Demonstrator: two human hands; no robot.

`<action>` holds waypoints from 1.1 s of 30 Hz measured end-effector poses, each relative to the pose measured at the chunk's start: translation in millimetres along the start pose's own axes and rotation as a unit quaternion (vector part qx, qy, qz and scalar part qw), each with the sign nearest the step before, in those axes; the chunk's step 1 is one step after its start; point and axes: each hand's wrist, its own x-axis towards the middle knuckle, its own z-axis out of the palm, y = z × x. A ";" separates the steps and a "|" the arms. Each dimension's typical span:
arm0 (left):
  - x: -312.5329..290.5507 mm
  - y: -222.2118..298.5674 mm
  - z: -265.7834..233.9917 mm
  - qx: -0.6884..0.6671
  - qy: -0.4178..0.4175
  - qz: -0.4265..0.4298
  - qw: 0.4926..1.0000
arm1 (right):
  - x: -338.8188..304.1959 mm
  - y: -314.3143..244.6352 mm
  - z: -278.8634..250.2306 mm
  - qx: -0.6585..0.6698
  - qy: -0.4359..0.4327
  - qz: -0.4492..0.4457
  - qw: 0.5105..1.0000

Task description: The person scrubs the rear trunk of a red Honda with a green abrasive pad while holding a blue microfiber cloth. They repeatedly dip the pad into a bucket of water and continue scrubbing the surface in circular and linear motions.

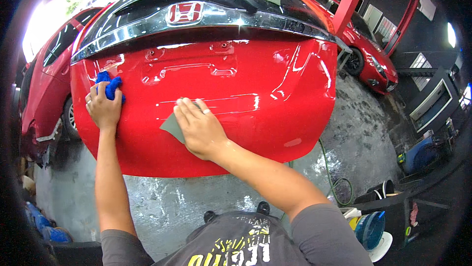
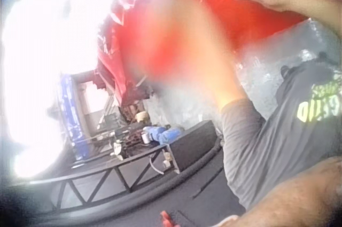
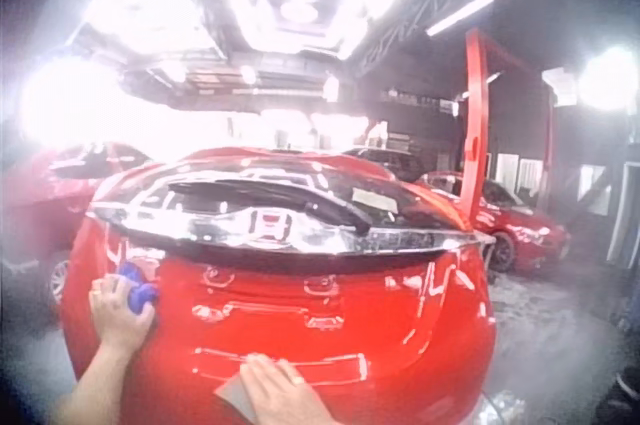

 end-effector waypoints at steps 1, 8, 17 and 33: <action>2.3 0.4 -1.3 -0.005 0.003 0.006 1.000 | 8.8 0.4 -1.0 -0.014 -0.015 -0.018 1.000; -2.8 -3.9 -1.0 0.000 0.010 -0.009 1.000 | -83.2 146.0 -78.4 -0.236 -0.050 0.154 0.958; -1.7 -9.0 -0.5 -0.002 0.004 0.009 1.000 | 22.9 15.1 5.4 -0.125 -0.022 0.081 0.989; -6.7 -19.9 -2.7 -0.017 -0.013 0.016 1.000 | 7.3 31.9 -6.8 -0.142 -0.024 0.134 0.980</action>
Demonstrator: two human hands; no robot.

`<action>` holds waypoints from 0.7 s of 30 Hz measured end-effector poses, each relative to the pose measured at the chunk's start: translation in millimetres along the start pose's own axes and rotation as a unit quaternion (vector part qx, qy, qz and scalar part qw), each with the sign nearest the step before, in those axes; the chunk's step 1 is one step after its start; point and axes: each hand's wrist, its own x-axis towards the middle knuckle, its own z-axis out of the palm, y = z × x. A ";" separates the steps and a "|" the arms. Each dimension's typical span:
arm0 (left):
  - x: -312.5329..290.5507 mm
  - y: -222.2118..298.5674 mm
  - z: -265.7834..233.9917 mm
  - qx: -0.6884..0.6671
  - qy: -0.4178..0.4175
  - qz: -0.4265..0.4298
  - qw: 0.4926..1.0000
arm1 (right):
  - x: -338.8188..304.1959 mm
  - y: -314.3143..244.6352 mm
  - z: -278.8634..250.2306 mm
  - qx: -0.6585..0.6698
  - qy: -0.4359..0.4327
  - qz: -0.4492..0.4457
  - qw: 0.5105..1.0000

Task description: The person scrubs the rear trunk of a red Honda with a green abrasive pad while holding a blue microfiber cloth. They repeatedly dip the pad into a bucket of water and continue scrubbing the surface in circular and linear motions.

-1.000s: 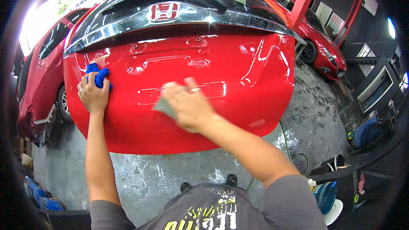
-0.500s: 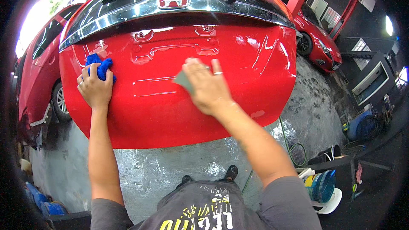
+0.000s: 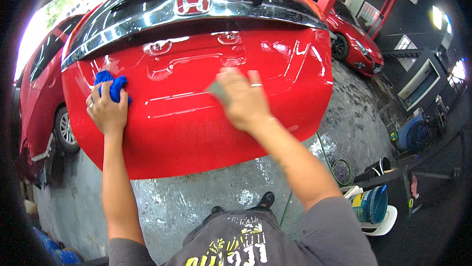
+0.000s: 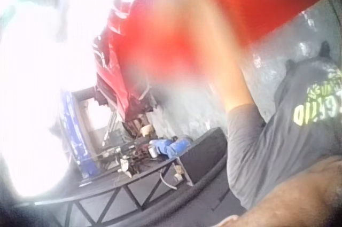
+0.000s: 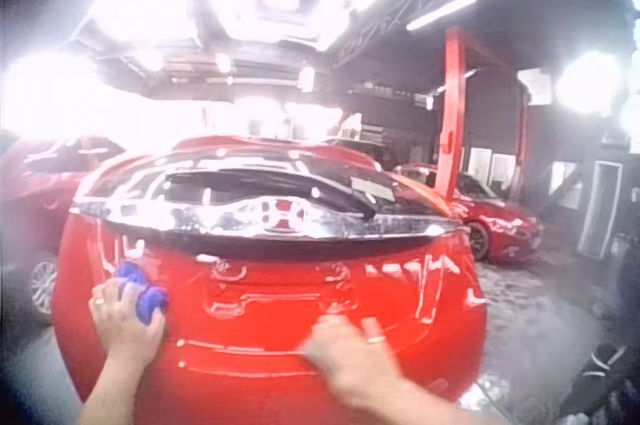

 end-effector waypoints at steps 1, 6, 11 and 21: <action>-0.1 2.3 -1.4 -0.008 0.000 -0.002 1.000 | -13.9 46.6 3.9 -0.068 0.014 0.050 0.996; 0.8 8.7 2.3 -0.013 0.008 0.002 1.000 | 3.2 105.0 -25.9 0.007 -0.039 0.242 0.970; 0.5 1.0 -1.8 -0.016 0.005 0.005 1.000 | -16.4 -3.0 7.4 0.009 -0.018 0.047 0.999; -4.2 -5.2 0.1 -0.009 0.010 0.002 1.000 | -24.2 52.7 9.9 0.009 -0.002 0.074 0.997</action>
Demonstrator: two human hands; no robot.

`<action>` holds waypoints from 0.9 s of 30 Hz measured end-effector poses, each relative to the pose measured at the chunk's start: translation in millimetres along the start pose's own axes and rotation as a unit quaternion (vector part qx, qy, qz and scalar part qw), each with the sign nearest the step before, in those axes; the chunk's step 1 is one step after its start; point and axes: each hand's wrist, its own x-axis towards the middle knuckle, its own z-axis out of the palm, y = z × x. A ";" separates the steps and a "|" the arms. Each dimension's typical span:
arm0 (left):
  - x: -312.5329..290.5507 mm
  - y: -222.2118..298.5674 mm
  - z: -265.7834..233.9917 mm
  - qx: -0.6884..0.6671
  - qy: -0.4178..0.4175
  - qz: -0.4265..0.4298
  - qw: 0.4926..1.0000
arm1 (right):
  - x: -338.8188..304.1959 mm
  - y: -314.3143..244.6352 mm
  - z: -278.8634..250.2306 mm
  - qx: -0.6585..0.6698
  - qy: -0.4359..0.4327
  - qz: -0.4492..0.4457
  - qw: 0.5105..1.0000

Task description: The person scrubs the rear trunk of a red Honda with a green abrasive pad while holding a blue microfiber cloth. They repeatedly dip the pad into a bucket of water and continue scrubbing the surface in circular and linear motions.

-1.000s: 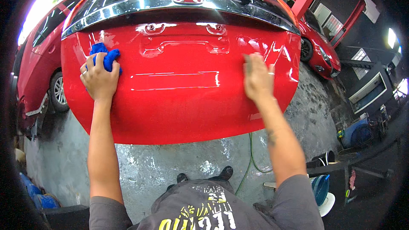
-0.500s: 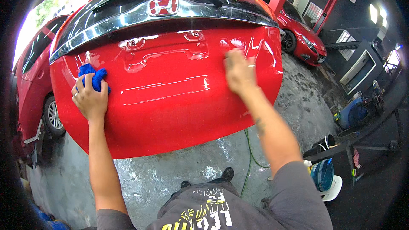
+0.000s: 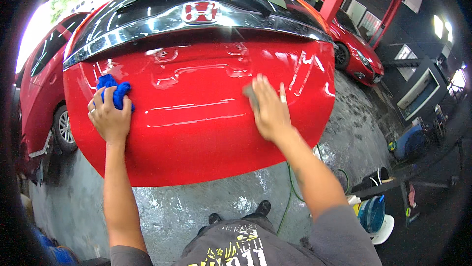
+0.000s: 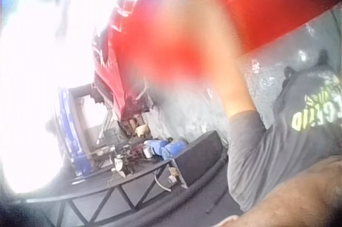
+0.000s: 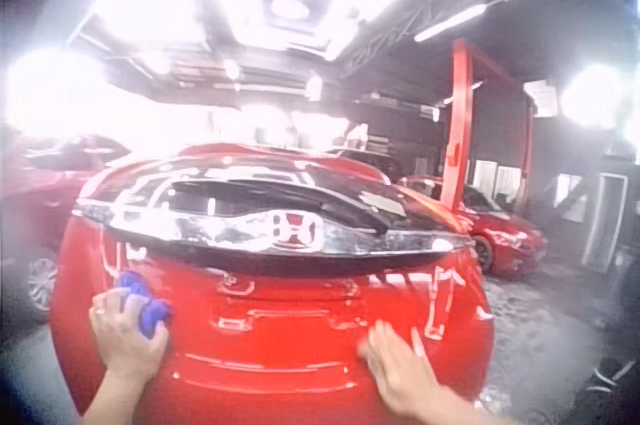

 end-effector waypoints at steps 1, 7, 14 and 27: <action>1.5 6.0 -2.7 -0.009 -0.006 -0.002 1.000 | -18.6 -11.7 -8.0 -0.018 -0.044 0.013 0.999; 6.0 19.0 0.0 -0.023 -0.001 0.004 1.000 | 92.4 23.4 -20.6 0.014 0.041 0.087 0.995; 1.8 -2.3 -0.5 -0.006 0.006 0.001 1.000 | -32.1 -12.9 -24.9 -0.033 -0.062 -0.015 0.997; 3.4 10.6 1.8 -0.022 0.001 0.001 1.000 | -9.6 154.3 -48.4 -0.060 0.018 -0.045 0.997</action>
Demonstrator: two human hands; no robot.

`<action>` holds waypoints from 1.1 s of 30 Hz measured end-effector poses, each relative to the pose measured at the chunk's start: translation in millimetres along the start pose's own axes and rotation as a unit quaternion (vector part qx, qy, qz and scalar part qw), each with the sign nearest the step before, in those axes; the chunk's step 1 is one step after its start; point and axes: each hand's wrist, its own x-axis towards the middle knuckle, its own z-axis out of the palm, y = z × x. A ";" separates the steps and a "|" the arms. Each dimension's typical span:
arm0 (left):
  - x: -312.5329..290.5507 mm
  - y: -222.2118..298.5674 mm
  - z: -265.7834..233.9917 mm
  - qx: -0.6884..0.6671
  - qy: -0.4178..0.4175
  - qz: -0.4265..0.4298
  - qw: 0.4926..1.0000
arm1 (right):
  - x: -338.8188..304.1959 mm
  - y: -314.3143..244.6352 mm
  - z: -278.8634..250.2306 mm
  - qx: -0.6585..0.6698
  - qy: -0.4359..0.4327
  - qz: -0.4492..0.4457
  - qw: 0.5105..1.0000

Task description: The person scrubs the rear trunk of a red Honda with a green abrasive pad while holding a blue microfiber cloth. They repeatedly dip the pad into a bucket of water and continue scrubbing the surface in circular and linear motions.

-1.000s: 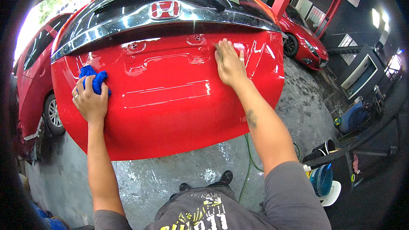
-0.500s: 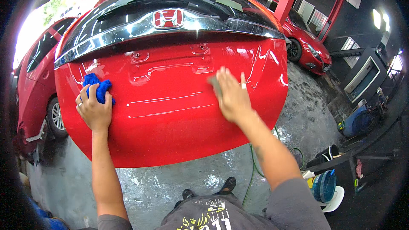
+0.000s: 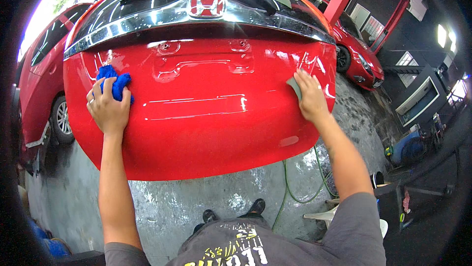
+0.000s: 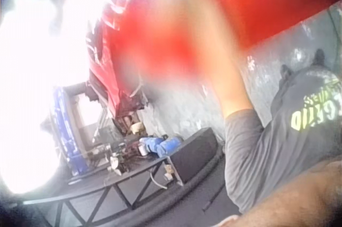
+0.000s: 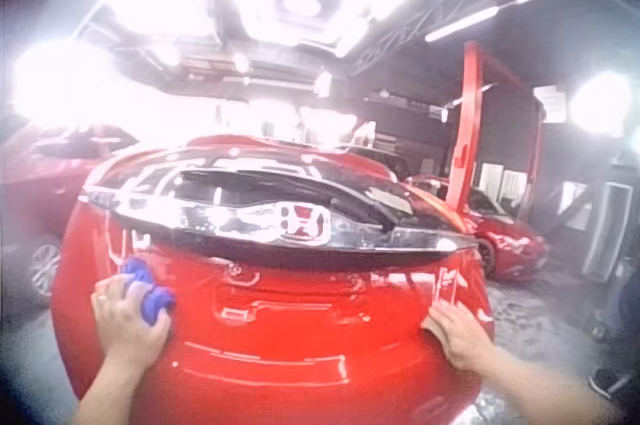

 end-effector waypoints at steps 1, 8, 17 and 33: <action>-0.9 0.7 0.8 0.001 0.005 -0.004 1.000 | -17.1 -21.2 7.9 -0.003 0.017 -0.002 1.000; -1.0 -1.4 4.7 0.028 0.003 -0.001 1.000 | 20.5 -286.0 22.4 0.168 0.148 -0.061 0.973; 2.3 -5.9 -1.2 0.016 0.018 0.033 0.999 | 13.0 -226.8 15.7 0.070 0.133 -0.054 0.987; -19.6 79.6 -32.0 -0.078 -0.058 0.062 0.993 | -334.5 -6.6 32.8 0.633 0.319 0.519 0.478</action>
